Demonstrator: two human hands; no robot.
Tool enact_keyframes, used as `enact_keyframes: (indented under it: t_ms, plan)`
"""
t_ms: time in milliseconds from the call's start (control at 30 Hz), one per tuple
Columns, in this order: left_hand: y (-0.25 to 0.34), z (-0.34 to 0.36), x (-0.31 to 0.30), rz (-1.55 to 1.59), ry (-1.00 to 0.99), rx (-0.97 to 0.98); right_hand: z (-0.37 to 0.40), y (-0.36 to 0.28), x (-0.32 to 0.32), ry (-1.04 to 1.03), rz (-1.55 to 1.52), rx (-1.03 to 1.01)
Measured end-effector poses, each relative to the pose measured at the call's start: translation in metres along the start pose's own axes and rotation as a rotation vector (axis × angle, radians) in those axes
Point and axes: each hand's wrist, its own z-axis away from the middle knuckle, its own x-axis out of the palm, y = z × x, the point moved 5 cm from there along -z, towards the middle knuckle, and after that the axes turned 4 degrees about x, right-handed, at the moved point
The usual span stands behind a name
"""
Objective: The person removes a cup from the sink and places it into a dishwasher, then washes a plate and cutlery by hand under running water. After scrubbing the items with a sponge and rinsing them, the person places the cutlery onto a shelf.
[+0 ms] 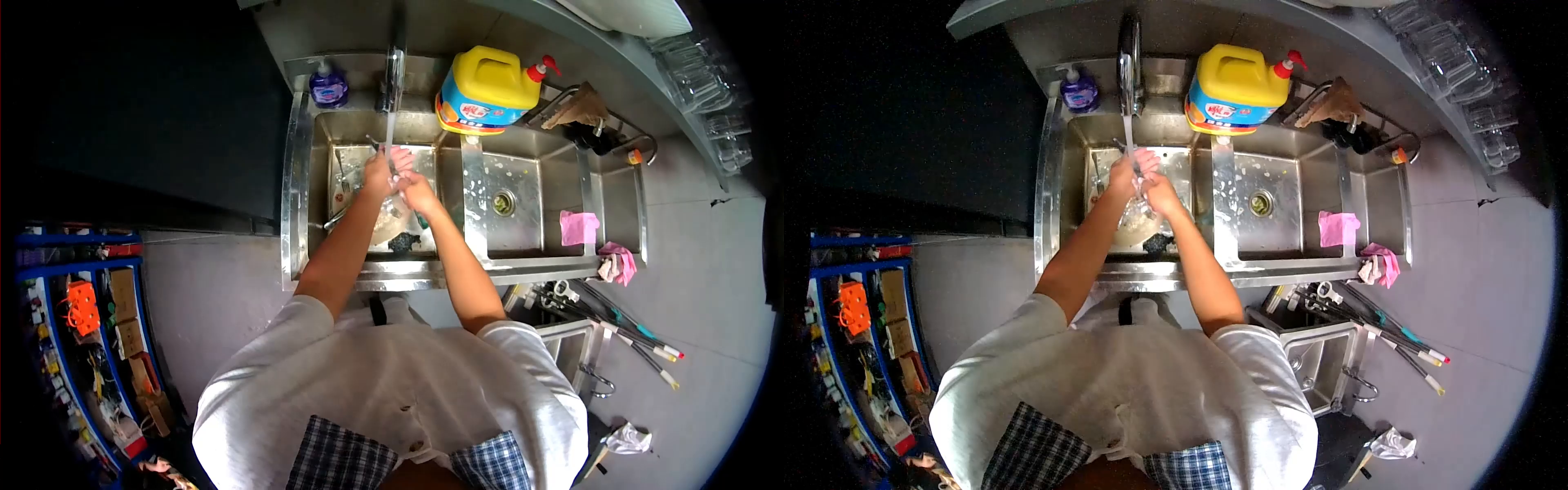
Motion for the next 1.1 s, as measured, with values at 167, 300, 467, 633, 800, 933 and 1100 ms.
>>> enact_keyframes:
  t_ms: [167,300,467,633,800,933,1100]
  plan:
    - [0.029,-0.061,-0.021,0.041,0.070,0.147,0.008,0.015,-0.001,-0.028,-0.013,-0.040]
    - [0.021,-0.071,-0.002,0.132,0.124,-0.005,0.004,-0.001,-0.011,0.037,0.035,-0.075]
    - [0.012,-0.070,0.021,0.263,0.067,-0.155,0.002,-0.009,-0.019,0.114,0.066,-0.092]
    - [0.028,-0.034,0.014,-0.020,-0.026,-0.004,-0.018,-0.014,0.003,0.010,-0.008,-0.030]
    - [0.079,0.011,-0.006,-0.269,-0.004,0.215,-0.056,-0.034,0.014,0.068,0.290,-0.236]
    - [0.101,0.013,-0.014,-0.442,-0.096,0.277,-0.052,-0.055,0.026,0.069,0.590,-0.291]
    - [0.107,0.011,-0.006,-0.607,-0.005,0.338,-0.051,-0.044,0.033,0.113,0.578,-0.477]
